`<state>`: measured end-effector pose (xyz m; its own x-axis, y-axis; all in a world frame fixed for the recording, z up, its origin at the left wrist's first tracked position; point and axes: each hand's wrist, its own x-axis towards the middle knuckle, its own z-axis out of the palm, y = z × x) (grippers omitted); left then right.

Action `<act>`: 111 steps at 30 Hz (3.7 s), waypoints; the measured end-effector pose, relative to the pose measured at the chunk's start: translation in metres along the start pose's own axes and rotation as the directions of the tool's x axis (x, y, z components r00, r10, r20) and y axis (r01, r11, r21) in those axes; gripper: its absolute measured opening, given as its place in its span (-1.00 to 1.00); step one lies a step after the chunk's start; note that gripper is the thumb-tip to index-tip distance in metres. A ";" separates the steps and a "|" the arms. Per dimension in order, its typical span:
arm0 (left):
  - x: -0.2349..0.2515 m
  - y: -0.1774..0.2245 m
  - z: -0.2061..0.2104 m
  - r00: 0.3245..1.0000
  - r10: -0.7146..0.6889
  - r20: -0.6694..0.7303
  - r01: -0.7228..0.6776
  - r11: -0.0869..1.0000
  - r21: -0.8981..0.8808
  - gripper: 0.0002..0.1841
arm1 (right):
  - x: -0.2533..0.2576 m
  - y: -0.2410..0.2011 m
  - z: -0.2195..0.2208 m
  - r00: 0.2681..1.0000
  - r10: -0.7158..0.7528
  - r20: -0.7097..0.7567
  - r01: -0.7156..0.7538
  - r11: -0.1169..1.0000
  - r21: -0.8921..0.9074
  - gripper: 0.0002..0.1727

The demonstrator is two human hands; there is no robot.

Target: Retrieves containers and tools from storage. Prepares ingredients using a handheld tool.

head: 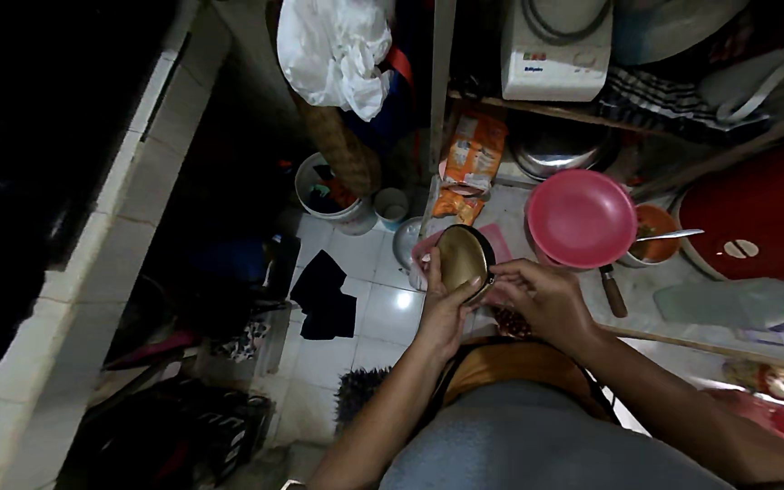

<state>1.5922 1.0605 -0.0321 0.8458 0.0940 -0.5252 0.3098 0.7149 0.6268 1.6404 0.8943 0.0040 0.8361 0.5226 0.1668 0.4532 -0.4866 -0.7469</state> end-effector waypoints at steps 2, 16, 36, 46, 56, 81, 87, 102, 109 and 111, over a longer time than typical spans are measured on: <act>0.000 0.004 -0.005 0.999 -0.018 0.051 0.017 0.999 0.030 0.03 | 0.000 0.000 -0.007 0.995 -0.101 -0.021 0.098 0.988 -0.120 -0.78; 0.001 0.002 -0.037 0.860 -0.026 0.510 -0.027 0.995 0.096 0.27 | 0.029 -0.010 -0.027 0.874 0.364 0.322 -0.481 0.736 0.476 -0.62; -0.013 0.015 0.009 0.975 -0.140 0.170 0.038 0.869 0.493 -0.50 | 0.004 -0.015 -0.003 0.994 0.104 -0.045 -0.094 0.978 0.185 -0.80; -0.018 0.022 0.007 0.992 -0.101 0.080 0.046 0.858 0.511 -0.12 | 0.016 -0.013 -0.019 1.000 0.021 -0.001 -0.019 0.884 -0.467 -0.64; -0.015 0.008 -0.017 0.961 0.138 0.239 -0.220 0.905 0.364 0.26 | 0.019 -0.003 -0.001 0.996 -0.075 -0.044 0.059 0.955 -0.289 -0.60; -0.040 0.001 -0.135 0.878 0.052 -0.476 0.110 0.945 0.306 -0.32 | 0.026 0.120 0.096 0.750 0.546 0.373 -0.526 0.835 -0.164 -0.44; -0.029 0.004 -0.117 0.941 0.032 -0.338 0.103 0.922 0.373 -0.40 | 0.023 0.116 0.078 0.813 0.516 0.269 -0.481 0.856 -0.187 -0.46; 0.003 -0.017 -0.101 0.972 -0.163 -0.169 0.207 0.934 0.293 -0.58 | 0.028 0.116 0.083 0.933 0.309 0.183 -0.238 0.915 -0.326 -0.47; -0.001 -0.020 -0.109 0.958 -0.166 -0.233 0.220 0.948 0.229 -0.63 | 0.048 0.114 0.138 0.670 0.346 0.657 0.025 0.874 -0.485 -0.53; -0.003 -0.021 -0.110 0.954 -0.170 -0.246 0.225 0.950 0.217 -0.62 | 0.051 0.112 0.143 0.637 0.408 0.654 -0.024 0.858 -0.513 -0.54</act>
<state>1.5354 1.1214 -0.1064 0.6475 0.1385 -0.7494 0.5792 0.5496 0.6020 1.6899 0.9668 -0.1632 0.5155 0.5921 -0.6194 0.5278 -0.7889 -0.3149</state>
